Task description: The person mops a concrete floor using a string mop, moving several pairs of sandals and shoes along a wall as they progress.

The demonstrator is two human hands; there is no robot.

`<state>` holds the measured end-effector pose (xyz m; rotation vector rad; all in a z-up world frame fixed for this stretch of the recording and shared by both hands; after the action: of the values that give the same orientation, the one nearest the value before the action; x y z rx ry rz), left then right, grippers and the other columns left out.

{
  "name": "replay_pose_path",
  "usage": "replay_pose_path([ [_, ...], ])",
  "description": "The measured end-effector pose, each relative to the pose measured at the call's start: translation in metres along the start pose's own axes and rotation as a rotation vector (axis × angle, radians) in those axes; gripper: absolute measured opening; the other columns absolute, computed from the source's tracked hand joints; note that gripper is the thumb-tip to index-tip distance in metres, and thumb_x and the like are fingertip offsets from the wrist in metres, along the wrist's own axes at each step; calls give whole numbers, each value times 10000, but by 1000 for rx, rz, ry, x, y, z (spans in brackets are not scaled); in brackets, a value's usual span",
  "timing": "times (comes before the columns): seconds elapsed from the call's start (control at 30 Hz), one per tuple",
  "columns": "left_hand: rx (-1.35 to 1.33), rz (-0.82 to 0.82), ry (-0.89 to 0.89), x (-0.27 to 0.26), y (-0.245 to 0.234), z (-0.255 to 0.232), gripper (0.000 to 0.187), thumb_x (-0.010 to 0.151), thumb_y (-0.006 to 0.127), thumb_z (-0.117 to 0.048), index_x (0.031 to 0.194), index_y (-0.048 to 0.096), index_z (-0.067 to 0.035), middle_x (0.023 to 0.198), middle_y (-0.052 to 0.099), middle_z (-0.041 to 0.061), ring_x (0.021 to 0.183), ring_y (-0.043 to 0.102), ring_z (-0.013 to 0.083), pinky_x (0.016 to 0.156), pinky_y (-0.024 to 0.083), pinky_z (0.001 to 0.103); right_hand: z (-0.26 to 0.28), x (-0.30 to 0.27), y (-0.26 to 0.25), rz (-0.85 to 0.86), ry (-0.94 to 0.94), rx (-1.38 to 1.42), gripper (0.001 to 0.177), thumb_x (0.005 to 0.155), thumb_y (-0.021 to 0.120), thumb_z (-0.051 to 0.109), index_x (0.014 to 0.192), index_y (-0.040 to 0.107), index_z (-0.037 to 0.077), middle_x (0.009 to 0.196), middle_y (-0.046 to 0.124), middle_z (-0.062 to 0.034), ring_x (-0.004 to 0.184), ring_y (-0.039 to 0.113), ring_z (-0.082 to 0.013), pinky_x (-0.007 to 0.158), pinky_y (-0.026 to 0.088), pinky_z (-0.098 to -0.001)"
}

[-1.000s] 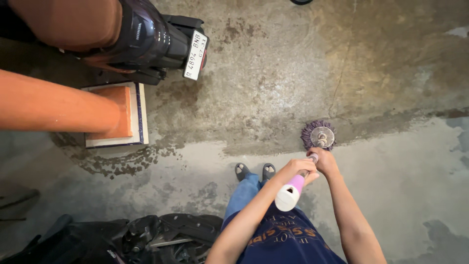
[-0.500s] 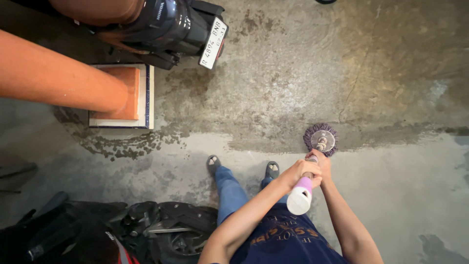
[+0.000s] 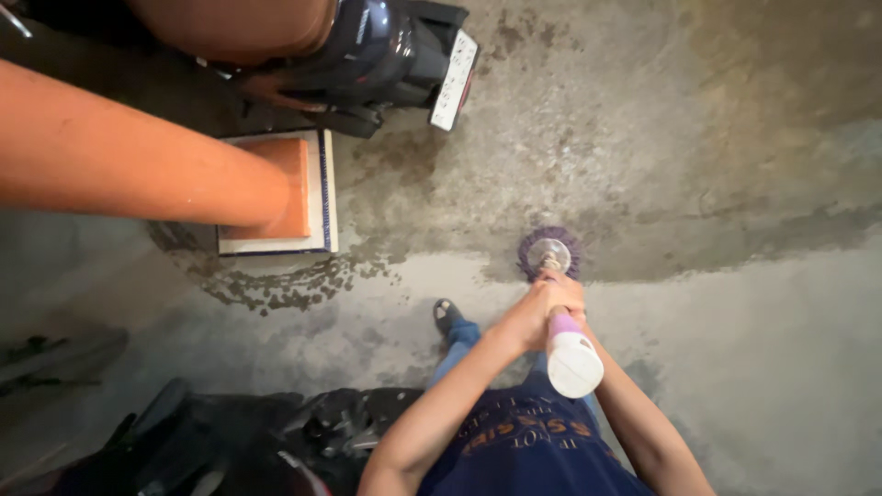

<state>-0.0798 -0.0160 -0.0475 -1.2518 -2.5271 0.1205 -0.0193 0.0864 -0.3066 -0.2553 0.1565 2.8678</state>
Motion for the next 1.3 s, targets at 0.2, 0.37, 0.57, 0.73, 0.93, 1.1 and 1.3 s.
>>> replay_pose_path([
  [0.2,139,-26,3,-52,-98,-16,164,657,719,-127,653,567,-64,705,627,125,747,636,338,729,474,405,-25,11,132,116,24,74,225,885,607,231,1008,662,51,872,700,-76,770,655,-167,722,525,-307],
  [0.37,413,25,-137,-99,-146,3,197,642,754,-118,613,569,-57,686,644,139,731,641,365,690,441,446,-34,27,231,217,16,118,199,871,600,226,942,657,50,837,688,-76,732,639,-160,685,514,-310],
  [0.57,321,-42,-270,-136,-187,24,168,645,726,-94,663,571,-32,721,643,171,744,657,382,668,483,447,-35,46,317,294,-38,129,182,855,591,221,864,651,49,794,674,-77,686,619,-152,640,502,-313],
  [0.73,346,-72,-279,-151,-192,23,154,646,726,-80,667,581,-33,712,644,175,732,624,407,675,460,455,-31,45,344,198,-159,94,184,841,584,216,798,646,48,759,661,-77,648,603,-145,602,492,-315],
  [0.93,437,-90,-140,-149,-191,-5,126,663,692,-46,635,570,-52,674,634,137,769,645,378,663,420,465,-13,17,336,-295,-430,330,197,838,580,240,772,666,75,733,674,-76,616,615,-146,569,509,-322],
  [1.1,231,-134,-177,-151,-191,-17,174,829,734,-124,731,608,-56,724,638,133,707,628,337,658,500,401,-7,46,288,509,-183,-558,205,793,628,298,849,707,117,763,697,-127,706,682,-315,634,523,-420],
  [1.3,141,-118,-227,-151,-175,-15,249,813,778,-124,693,579,-38,660,581,125,612,598,266,586,480,374,15,35,226,368,-214,-877,227,716,711,372,838,691,182,844,732,-119,817,707,-369,687,542,-477],
])
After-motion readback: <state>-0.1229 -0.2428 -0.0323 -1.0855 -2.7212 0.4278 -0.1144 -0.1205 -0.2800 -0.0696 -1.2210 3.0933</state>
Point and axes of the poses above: each hand's wrist, its own x-axis towards the middle knuckle, its own y-axis out of the palm, z = x × y, the point moved 6 cm from there along x, towards the middle knuckle
